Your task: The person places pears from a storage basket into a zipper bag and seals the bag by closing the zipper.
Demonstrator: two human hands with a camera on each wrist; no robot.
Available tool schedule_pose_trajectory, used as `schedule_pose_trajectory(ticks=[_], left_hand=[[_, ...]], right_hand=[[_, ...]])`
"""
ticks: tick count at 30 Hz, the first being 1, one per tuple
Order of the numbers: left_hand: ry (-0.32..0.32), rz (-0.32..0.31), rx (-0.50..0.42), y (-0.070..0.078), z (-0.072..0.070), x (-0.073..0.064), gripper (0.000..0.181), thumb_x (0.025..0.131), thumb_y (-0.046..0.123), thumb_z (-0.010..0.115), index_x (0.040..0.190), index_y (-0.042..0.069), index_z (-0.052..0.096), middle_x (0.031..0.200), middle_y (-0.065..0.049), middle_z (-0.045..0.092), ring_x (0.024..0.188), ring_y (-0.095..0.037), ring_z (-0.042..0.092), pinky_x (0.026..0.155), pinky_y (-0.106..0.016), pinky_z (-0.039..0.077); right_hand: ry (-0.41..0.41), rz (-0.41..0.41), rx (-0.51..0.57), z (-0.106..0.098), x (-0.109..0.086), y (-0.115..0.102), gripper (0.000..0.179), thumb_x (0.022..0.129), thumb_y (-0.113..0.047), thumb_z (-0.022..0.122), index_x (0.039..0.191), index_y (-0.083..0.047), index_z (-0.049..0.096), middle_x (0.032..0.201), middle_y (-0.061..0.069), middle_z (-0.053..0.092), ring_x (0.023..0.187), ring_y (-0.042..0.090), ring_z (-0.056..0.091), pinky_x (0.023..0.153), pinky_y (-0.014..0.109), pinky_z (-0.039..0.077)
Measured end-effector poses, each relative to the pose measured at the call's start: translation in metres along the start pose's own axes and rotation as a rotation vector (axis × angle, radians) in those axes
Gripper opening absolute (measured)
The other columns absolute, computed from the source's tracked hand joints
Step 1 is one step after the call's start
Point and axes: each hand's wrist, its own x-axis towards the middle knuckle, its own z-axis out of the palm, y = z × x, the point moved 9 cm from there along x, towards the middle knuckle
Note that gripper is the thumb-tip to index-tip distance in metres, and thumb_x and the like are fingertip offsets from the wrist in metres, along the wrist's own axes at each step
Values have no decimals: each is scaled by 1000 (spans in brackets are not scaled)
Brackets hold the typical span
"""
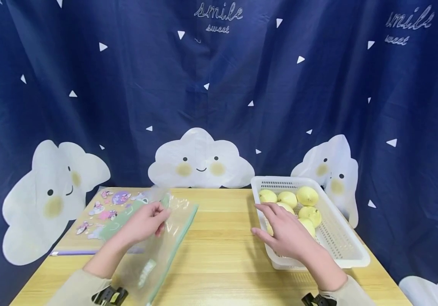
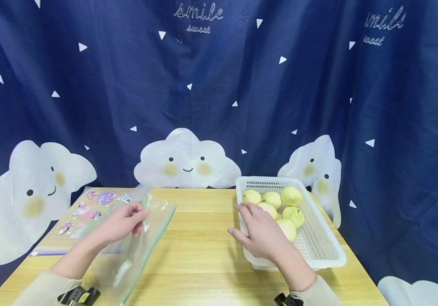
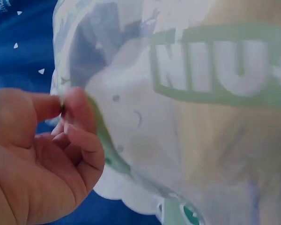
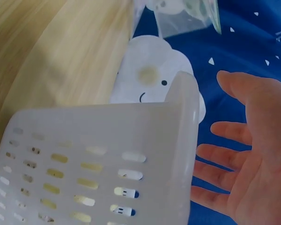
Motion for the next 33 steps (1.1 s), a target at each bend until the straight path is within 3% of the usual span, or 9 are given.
schedule_pose_trajectory(ticks=[5, 10, 15, 20, 24, 27, 33], left_hand=[[97, -65, -184, 12, 0, 27, 27, 114, 26, 59, 102, 1, 61, 69, 1, 66, 58, -11, 62, 53, -22, 46], [110, -93, -331, 28, 6, 50, 28, 115, 27, 57, 109, -1, 60, 72, 3, 66, 60, -7, 61, 56, -19, 51], [108, -141, -461, 39, 19, 67, 28, 116, 28, 55, 110, 1, 59, 74, 4, 64, 61, -5, 60, 57, -15, 52], [96, -208, -587, 44, 36, 81, 29, 118, 28, 49, 107, 3, 58, 72, 3, 61, 60, -5, 59, 55, -16, 51], [94, -249, -653, 46, 48, 88, 30, 118, 29, 47, 108, 3, 58, 74, 1, 61, 61, -7, 60, 55, -17, 51], [92, -270, -680, 48, 55, 89, 32, 118, 30, 45, 109, 2, 58, 77, 0, 62, 62, -9, 60, 56, -17, 51], [70, -284, -741, 53, 64, 89, 30, 118, 29, 44, 106, 4, 55, 78, -2, 59, 61, -9, 59, 56, -18, 51]], right_hand=[[-8, 0, 39, -2, 5, -4, 63, 105, -46, 72, 157, -13, 56, 150, 12, 65, 135, 38, 66, 110, 61, 56], [-22, 57, 151, -6, 15, -8, 55, 107, -45, 69, 153, -16, 59, 150, 8, 66, 128, 32, 70, 109, 58, 58], [-60, 106, 367, -6, 31, -16, 43, 109, -39, 68, 141, -11, 68, 140, 5, 73, 121, 25, 74, 101, 48, 62], [-156, 173, 611, -2, 45, -27, 36, 110, -37, 67, 132, -9, 73, 121, 4, 78, 100, 15, 75, 86, 31, 62], [-227, 197, 766, 3, 53, -37, 36, 111, -35, 64, 130, -5, 73, 114, 10, 78, 89, 16, 75, 80, 31, 63], [-259, 197, 808, 9, 56, -45, 34, 113, -33, 62, 128, -4, 73, 111, 11, 78, 86, 20, 76, 78, 37, 66], [-210, 171, 728, 10, 59, -48, 15, 110, -14, 62, 115, -5, 73, 90, 3, 73, 76, 25, 72, 66, 27, 60]])
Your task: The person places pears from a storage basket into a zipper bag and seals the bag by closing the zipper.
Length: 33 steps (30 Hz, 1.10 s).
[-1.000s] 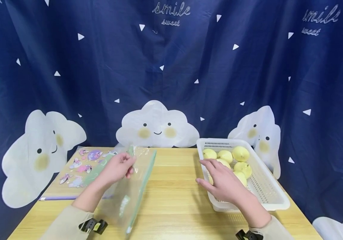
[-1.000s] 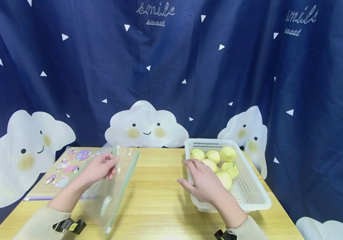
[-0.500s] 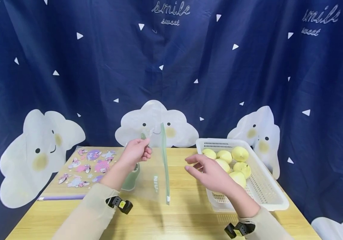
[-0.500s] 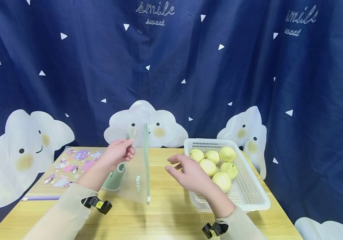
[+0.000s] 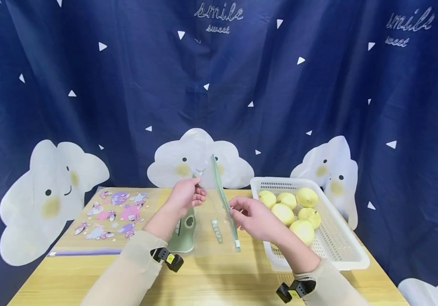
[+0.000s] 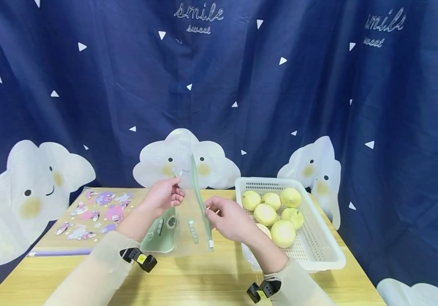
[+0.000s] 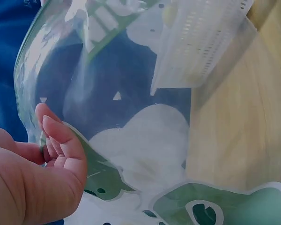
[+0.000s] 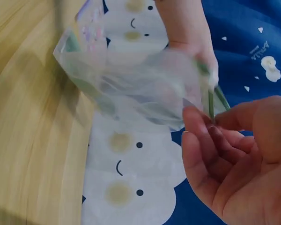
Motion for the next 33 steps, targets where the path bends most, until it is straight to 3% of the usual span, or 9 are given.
schedule_pose_trajectory(ticks=[3, 6, 12, 17, 21, 26, 33], left_hand=[[-17, -1, -7, 0, 2, 0, 29, 118, 29, 45, 105, 4, 54, 76, -1, 58, 60, -9, 57, 56, -18, 49], [-12, 23, 52, 0, 1, 1, 30, 117, 30, 47, 103, 5, 56, 72, 1, 59, 58, -7, 55, 53, -16, 47], [69, 146, 198, 13, 0, -5, 33, 113, 37, 59, 106, 5, 58, 70, 2, 61, 51, -7, 60, 48, -18, 49], [-11, 164, 251, 19, 14, -9, 51, 107, 54, 66, 112, 4, 60, 74, -3, 66, 55, -12, 68, 51, -21, 53], [-76, 163, 282, 20, 22, -10, 39, 109, 34, 68, 124, 0, 61, 82, -6, 73, 61, -12, 73, 56, -22, 58], [-99, 211, 281, 27, 24, -10, 17, 106, 9, 63, 120, 0, 59, 80, -6, 76, 62, -11, 73, 59, -22, 60], [-150, 207, 255, 43, 37, -14, 35, 99, 1, 65, 131, -2, 51, 89, -7, 75, 68, -13, 75, 68, -27, 66]], right_hand=[[53, 43, -2, -4, -1, 4, 11, 107, -10, 63, 110, -5, 72, 86, 3, 71, 68, 21, 66, 61, 26, 58], [118, 100, 20, -10, -2, 9, 7, 106, -11, 68, 107, -6, 73, 84, 2, 70, 65, 16, 63, 58, 27, 57], [229, 110, -48, -17, 2, 8, 7, 103, -16, 75, 99, -11, 75, 78, -4, 70, 66, 13, 62, 60, 24, 51], [273, 98, -106, -19, 3, 5, 6, 101, -17, 77, 97, -13, 76, 76, -6, 70, 67, 9, 61, 64, 25, 51], [283, 121, -116, -19, 2, 6, 6, 100, -18, 76, 98, -13, 76, 76, -6, 70, 67, 10, 61, 63, 27, 51], [272, 161, -126, -20, 6, 8, 8, 97, -15, 73, 103, -11, 74, 74, -4, 68, 62, 11, 60, 59, 29, 48], [253, 200, -110, -26, 18, 7, 6, 97, -16, 72, 95, -10, 72, 69, -3, 69, 54, 10, 57, 51, 25, 45]])
